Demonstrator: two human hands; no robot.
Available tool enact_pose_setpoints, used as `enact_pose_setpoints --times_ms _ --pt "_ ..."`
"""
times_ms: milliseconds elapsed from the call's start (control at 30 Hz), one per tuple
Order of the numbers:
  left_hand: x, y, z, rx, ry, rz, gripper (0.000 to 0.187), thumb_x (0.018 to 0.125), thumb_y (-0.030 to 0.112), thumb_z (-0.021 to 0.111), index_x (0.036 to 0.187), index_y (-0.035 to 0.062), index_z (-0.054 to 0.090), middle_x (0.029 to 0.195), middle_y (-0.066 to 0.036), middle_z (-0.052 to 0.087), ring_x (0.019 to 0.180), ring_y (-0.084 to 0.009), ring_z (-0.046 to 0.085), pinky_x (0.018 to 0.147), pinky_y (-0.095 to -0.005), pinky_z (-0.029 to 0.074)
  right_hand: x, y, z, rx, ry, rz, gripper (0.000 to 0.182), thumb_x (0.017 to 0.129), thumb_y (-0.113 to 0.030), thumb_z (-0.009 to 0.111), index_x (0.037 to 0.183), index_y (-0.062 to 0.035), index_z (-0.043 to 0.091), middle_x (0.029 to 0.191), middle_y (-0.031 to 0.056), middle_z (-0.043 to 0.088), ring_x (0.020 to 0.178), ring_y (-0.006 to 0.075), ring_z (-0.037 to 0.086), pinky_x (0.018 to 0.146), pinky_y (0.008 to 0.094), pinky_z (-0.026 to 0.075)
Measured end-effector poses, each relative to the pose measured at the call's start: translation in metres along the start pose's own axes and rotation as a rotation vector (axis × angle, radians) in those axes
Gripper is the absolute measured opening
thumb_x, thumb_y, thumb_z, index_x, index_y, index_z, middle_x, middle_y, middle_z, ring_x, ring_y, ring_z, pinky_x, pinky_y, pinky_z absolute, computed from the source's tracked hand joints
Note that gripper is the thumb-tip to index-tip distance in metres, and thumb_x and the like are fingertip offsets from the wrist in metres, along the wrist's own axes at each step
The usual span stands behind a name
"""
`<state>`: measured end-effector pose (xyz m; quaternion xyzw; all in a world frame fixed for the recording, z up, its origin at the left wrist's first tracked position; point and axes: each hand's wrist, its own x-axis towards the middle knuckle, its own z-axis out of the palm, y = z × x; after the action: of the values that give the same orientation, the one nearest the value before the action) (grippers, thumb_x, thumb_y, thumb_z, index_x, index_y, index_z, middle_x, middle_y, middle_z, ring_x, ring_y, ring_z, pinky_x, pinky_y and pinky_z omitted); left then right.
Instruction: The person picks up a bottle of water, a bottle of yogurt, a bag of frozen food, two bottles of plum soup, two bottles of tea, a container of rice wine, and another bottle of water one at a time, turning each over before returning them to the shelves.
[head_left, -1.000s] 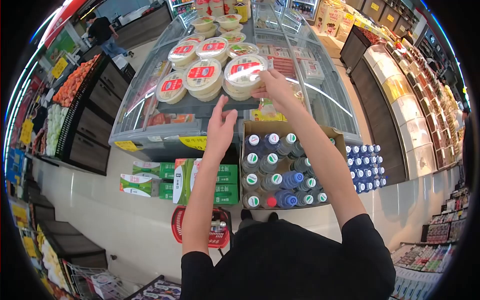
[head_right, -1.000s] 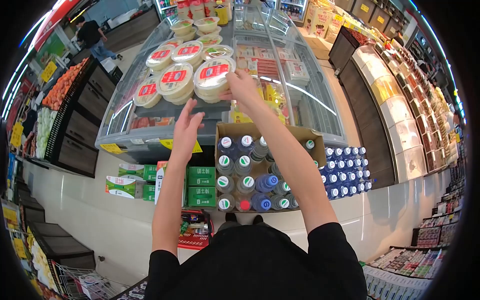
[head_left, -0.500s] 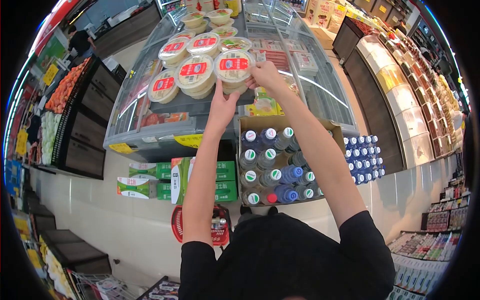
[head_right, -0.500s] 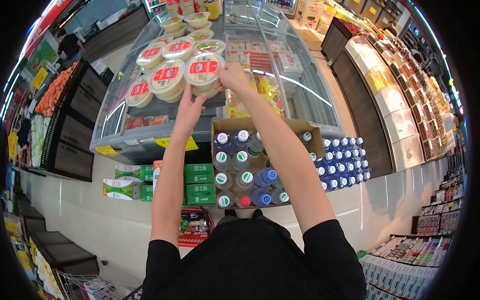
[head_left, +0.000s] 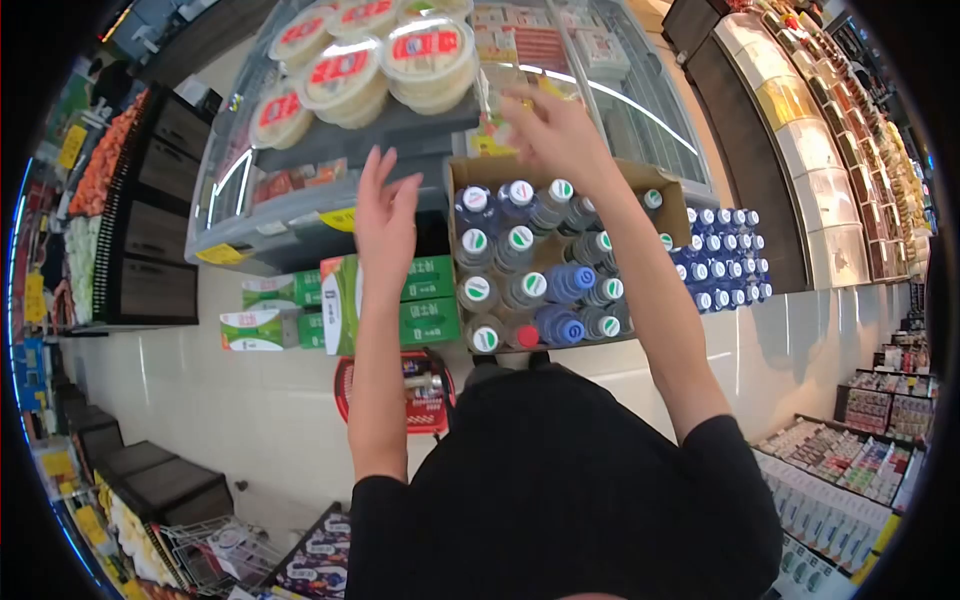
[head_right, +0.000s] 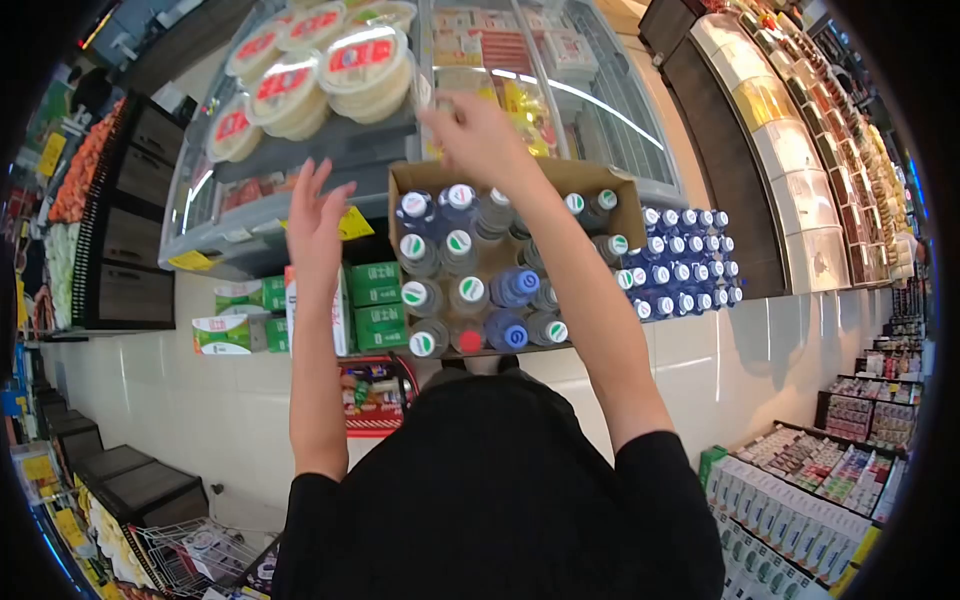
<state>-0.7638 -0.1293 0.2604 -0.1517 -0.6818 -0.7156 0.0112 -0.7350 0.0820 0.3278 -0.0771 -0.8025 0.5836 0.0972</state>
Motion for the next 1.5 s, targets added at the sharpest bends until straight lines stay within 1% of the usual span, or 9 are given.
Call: enact_pose_setpoints --times_ms 167,267,400,600,800,967,1233,1433,1500 --pt "-0.109 -0.012 -0.031 0.237 -0.048 -0.319 0.02 0.09 0.008 0.049 0.102 -0.0036 0.062 0.107 -0.009 0.062 0.094 -0.0105 0.056 0.081 -0.0235 0.044 -0.13 0.052 -0.02 0.015 -0.232 0.091 0.033 0.085 -0.016 0.06 0.113 0.0008 0.057 0.068 0.0055 0.058 0.061 0.0083 0.054 0.055 0.025 0.044" --pt "-0.156 -0.012 -0.031 0.095 -0.112 -0.492 0.027 0.083 0.003 0.055 0.11 -0.0006 0.059 0.106 -0.004 0.06 0.085 -0.0086 0.053 0.083 -0.0245 0.043 -0.166 0.066 -0.024 -0.033 -0.198 0.261 0.032 0.084 -0.012 0.062 0.113 -0.0001 0.058 0.071 0.0062 0.06 0.06 0.009 0.053 0.056 0.0255 0.045" --pt "-0.171 -0.016 -0.016 0.35 -0.271 -0.261 0.047 0.07 0.002 0.07 0.115 0.0022 0.055 0.116 -0.009 0.056 0.094 -0.0175 0.055 0.084 -0.028 0.044 -0.17 0.058 -0.011 -0.047 -0.138 0.165 0.031 0.082 -0.014 0.064 0.11 -0.0006 0.059 0.077 0.0093 0.061 0.06 0.0148 0.057 0.059 0.0288 0.047" --pt "-0.171 -0.014 0.004 0.65 -0.268 -0.066 0.041 0.069 0.009 0.074 0.105 0.0018 0.059 0.089 -0.01 0.054 0.082 -0.0262 0.055 0.069 -0.0346 0.045 -0.16 0.056 0.012 -0.249 -0.273 -0.087 0.032 0.08 -0.013 0.066 0.109 -0.0025 0.06 0.083 0.0093 0.06 0.067 0.0185 0.06 0.063 0.0285 0.049" --pt "-0.169 -0.019 0.013 0.732 -0.282 0.083 0.031 0.069 0.01 0.074 0.094 0.0013 0.058 0.077 -0.009 0.054 0.067 -0.0223 0.053 0.059 -0.0326 0.044 -0.161 0.064 0.004 -0.2 -0.34 0.048 0.036 0.08 -0.019 0.065 0.11 -0.0005 0.058 0.085 0.0135 0.06 0.069 0.0257 0.06 0.066 0.0343 0.049" --pt "-0.144 0.054 0.0 0.618 -0.167 0.09 0.03 0.066 0.007 0.077 0.091 0.0024 0.059 0.077 -0.005 0.057 0.062 -0.0139 0.054 0.053 -0.0253 0.043 -0.174 0.057 -0.003 -0.061 -0.401 -0.033 0.056 0.075 -0.023 0.072 0.122 -0.0018 0.05 0.106 0.0146 0.056 0.095 0.0267 0.057 0.081 0.0351 0.046" --pt "-0.065 0.096 0.004 0.095 -0.085 -0.162 0.024 0.079 0.012 0.069 0.096 -0.0011 0.059 0.08 0.001 0.059 0.07 -0.0037 0.051 0.06 -0.0183 0.04 -0.169 0.047 0.011 0.005 -0.449 -0.102 0.076 0.068 -0.026 0.077 0.128 0.0008 0.039 0.125 0.0175 0.047 0.116 0.0302 0.047 0.097 0.0362 0.038" --pt "-0.027 0.092 0.026 0.263 -0.119 -0.205 0.026 0.084 0.025 0.064 0.088 0.0004 0.061 0.069 0.006 0.053 0.061 -0.001 0.042 0.053 -0.0176 0.03 -0.177 0.057 0.023 0.477 -0.455 0.095 0.068 0.074 -0.02 0.075 0.124 0.0082 0.04 0.117 0.0162 0.054 0.109 0.021 0.052 0.094 0.034 0.04" --pt "-0.026 0.082 0.028 0.119 -0.193 -0.308 0.032 0.091 0.028 0.054 0.106 0.0 0.058 0.091 -0.001 0.061 0.082 -0.0059 0.051 0.072 -0.0222 0.041 -0.179 0.056 0.021 0.815 -0.485 0.177 0.058 0.078 -0.013 0.07 0.123 0.0082 0.041 0.114 0.0116 0.055 0.105 0.0163 0.053 0.092 0.0318 0.041"
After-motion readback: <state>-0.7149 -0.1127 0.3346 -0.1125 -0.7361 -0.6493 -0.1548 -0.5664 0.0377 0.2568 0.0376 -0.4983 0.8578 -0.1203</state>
